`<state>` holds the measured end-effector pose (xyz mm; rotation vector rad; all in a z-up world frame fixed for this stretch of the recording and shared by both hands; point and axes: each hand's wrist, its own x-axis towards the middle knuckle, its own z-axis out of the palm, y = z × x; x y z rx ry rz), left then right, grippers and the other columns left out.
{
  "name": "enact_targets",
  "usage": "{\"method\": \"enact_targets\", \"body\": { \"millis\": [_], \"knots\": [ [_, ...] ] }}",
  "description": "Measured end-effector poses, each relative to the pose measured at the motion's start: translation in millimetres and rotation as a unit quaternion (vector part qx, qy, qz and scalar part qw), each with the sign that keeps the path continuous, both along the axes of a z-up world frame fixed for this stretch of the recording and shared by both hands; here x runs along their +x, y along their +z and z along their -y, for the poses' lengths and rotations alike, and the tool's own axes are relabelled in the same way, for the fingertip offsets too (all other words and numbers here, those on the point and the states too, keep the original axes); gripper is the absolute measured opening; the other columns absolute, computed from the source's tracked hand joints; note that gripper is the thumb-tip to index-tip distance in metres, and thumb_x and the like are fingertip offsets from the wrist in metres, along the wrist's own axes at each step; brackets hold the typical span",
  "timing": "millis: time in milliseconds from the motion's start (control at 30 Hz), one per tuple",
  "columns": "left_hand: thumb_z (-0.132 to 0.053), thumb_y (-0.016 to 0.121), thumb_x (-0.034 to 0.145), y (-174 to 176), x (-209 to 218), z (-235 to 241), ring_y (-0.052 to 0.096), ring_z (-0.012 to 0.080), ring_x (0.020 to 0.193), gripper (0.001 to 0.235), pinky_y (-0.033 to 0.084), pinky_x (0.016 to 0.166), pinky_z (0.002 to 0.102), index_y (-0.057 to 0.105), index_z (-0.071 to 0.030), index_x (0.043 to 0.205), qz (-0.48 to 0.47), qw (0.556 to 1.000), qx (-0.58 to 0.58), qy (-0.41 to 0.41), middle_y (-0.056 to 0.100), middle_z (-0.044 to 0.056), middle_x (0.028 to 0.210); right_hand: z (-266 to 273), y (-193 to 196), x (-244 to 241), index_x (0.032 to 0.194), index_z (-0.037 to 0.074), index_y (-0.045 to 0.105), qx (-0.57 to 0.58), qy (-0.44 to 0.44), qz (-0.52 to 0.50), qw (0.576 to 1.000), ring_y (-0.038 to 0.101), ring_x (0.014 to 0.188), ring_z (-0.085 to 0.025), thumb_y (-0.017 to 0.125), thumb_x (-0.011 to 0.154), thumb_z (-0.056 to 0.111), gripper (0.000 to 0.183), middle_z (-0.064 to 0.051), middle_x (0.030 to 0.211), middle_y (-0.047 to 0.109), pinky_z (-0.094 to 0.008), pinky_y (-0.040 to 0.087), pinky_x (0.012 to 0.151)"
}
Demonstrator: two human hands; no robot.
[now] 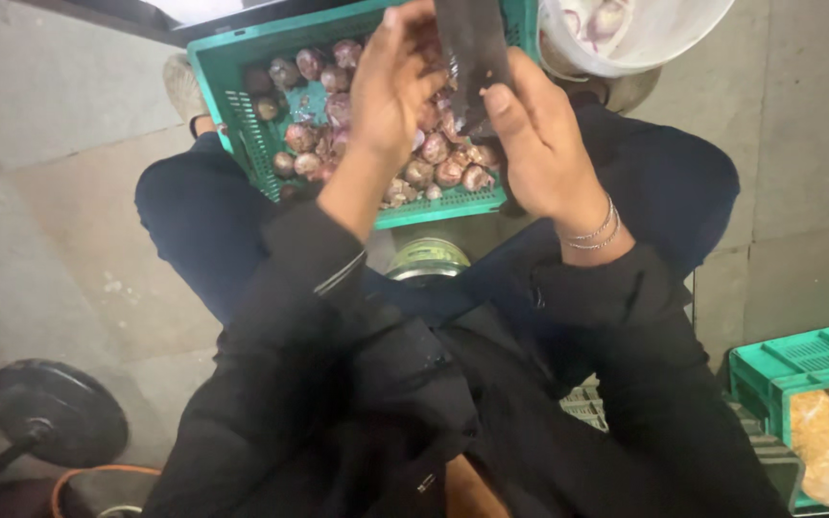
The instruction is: The person sits on the floor and peels red onions using a knife. They remove the outer skin and roots, placing the peeled onions into a white bucket.
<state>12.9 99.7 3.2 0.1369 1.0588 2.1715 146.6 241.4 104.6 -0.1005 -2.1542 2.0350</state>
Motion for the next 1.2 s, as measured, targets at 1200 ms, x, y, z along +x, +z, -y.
{"method": "enact_targets", "body": {
  "millis": [1200],
  "knots": [
    [-0.005, 0.072, 0.1, 29, 13, 72, 0.057, 0.0099, 0.098, 0.009, 0.051, 0.087, 0.025, 0.065, 0.0, 0.103, -0.264, 0.954, -0.133, 0.05, 0.058, 0.003, 0.117, 42, -22, -25, 0.132, 0.002, 0.055, 0.029, 0.049, 0.073, 0.996, 0.053, 0.089, -0.004, 0.045, 0.121, 0.033, 0.035, 0.001, 0.105, 0.059, -0.022, 0.047, 0.081]
  ]
}}
